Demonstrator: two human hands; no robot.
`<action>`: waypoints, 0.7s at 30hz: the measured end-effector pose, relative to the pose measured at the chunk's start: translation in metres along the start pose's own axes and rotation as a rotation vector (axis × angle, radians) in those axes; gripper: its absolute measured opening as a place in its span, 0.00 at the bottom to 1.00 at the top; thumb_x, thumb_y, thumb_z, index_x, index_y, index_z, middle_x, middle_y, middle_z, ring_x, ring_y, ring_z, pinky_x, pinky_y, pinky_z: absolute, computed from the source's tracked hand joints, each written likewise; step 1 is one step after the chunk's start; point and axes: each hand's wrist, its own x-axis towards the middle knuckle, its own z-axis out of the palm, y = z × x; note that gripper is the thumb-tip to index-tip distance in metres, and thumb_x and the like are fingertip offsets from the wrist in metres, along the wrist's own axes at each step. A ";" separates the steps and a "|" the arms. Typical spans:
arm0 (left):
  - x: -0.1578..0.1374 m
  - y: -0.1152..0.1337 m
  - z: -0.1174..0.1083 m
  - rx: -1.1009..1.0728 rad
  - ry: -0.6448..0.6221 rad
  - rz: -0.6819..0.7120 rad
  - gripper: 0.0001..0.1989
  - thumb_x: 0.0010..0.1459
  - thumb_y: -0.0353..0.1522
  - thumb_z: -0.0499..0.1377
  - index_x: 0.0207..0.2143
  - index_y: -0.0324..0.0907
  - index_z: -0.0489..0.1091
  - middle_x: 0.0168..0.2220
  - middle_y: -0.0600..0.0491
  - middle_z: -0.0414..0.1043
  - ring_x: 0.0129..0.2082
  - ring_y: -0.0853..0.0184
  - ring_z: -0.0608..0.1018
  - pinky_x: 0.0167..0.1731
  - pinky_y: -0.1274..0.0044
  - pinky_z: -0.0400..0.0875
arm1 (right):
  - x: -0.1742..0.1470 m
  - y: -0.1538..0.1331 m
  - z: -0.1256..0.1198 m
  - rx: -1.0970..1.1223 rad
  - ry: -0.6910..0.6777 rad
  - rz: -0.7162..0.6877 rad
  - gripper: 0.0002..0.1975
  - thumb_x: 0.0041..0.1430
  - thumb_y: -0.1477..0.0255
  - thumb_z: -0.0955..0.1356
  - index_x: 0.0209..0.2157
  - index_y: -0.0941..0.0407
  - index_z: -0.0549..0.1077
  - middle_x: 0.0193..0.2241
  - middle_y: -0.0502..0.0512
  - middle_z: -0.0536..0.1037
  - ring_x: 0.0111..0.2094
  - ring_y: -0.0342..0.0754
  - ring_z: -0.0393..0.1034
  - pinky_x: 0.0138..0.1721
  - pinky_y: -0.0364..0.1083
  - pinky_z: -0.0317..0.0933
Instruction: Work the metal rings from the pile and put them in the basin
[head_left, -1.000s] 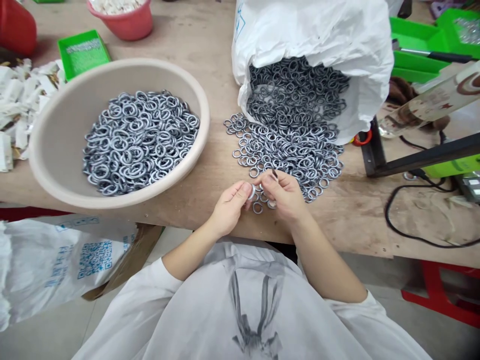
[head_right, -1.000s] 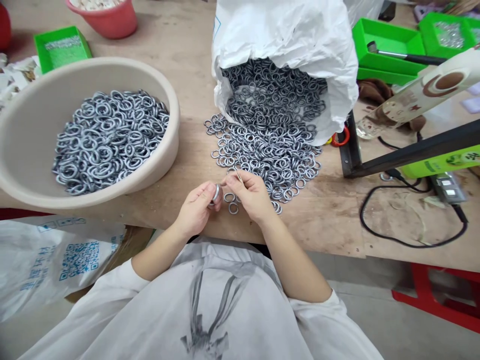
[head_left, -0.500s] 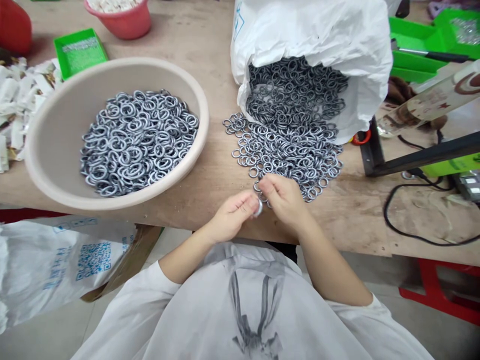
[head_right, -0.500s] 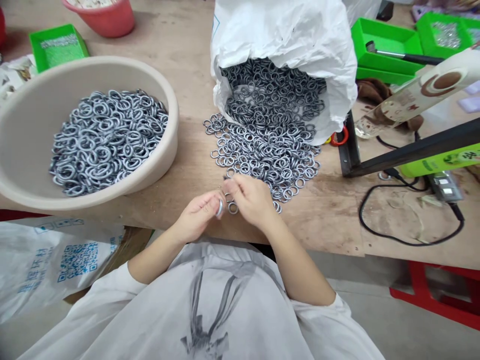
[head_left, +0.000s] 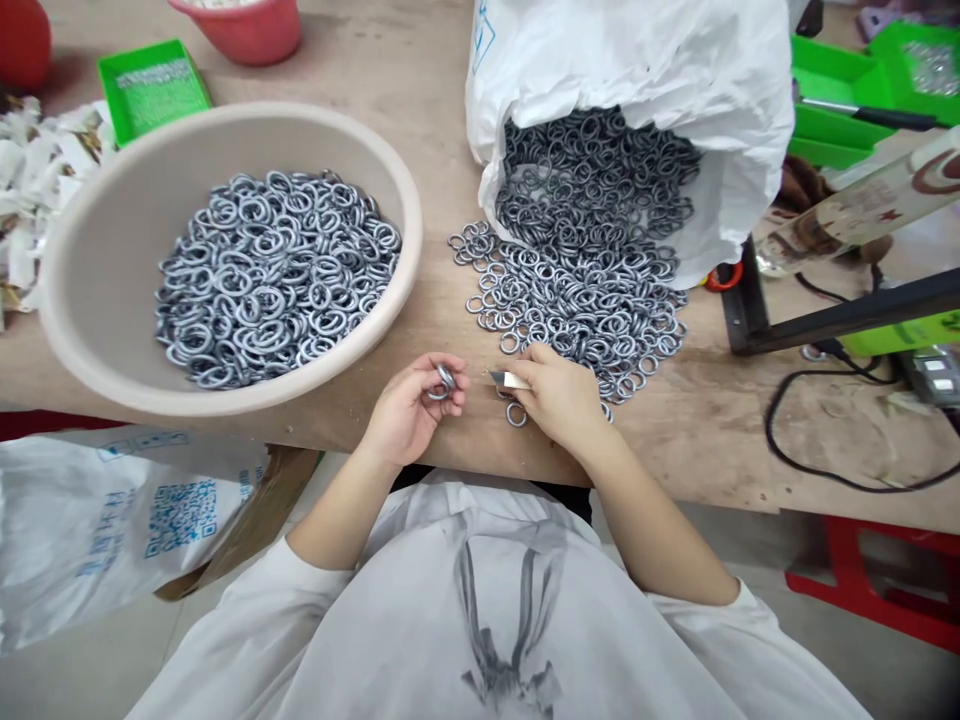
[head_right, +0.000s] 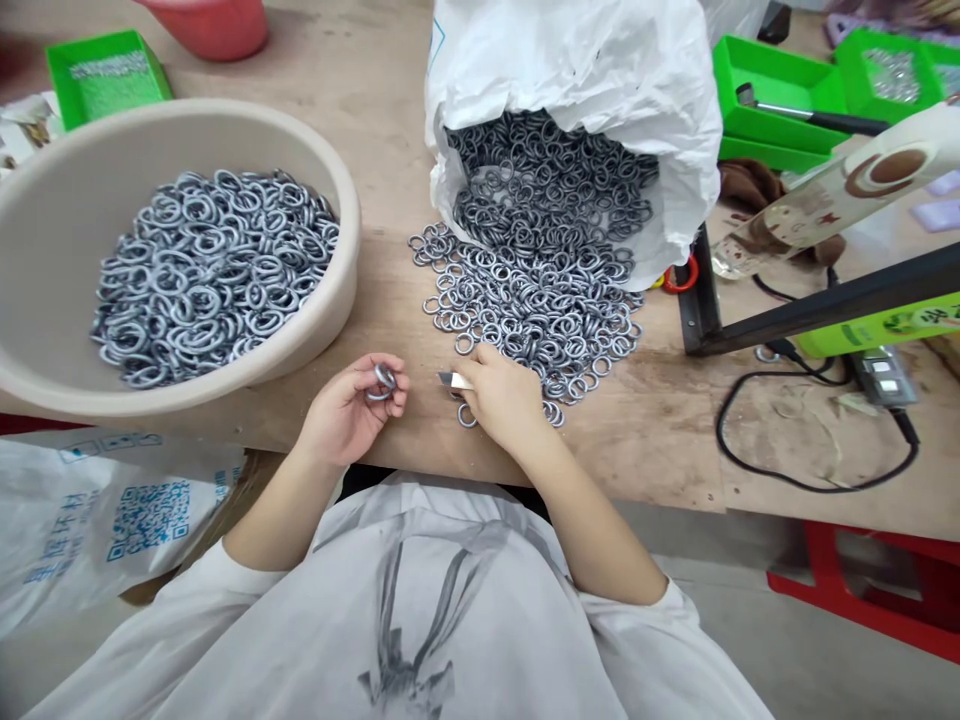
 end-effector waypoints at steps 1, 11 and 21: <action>0.000 0.000 0.000 -0.021 0.004 -0.017 0.12 0.47 0.34 0.64 0.34 0.37 0.72 0.29 0.51 0.75 0.25 0.72 0.75 0.23 0.81 0.70 | 0.000 0.001 0.000 0.005 -0.001 0.001 0.12 0.64 0.70 0.66 0.45 0.47 0.79 0.41 0.53 0.76 0.35 0.48 0.69 0.26 0.46 0.46; 0.005 -0.026 0.016 0.126 0.072 0.091 0.19 0.47 0.40 0.70 0.33 0.40 0.66 0.25 0.59 0.65 0.22 0.76 0.67 0.24 0.83 0.64 | 0.006 -0.012 0.002 0.345 0.219 0.231 0.08 0.60 0.68 0.67 0.38 0.56 0.77 0.37 0.56 0.76 0.35 0.50 0.70 0.33 0.46 0.56; 0.006 -0.036 0.031 0.208 -0.159 0.258 0.22 0.55 0.51 0.62 0.29 0.39 0.67 0.24 0.57 0.61 0.23 0.74 0.62 0.24 0.79 0.59 | -0.005 -0.033 -0.003 1.456 0.137 0.151 0.19 0.50 0.57 0.76 0.39 0.52 0.72 0.31 0.49 0.74 0.27 0.43 0.68 0.28 0.44 0.63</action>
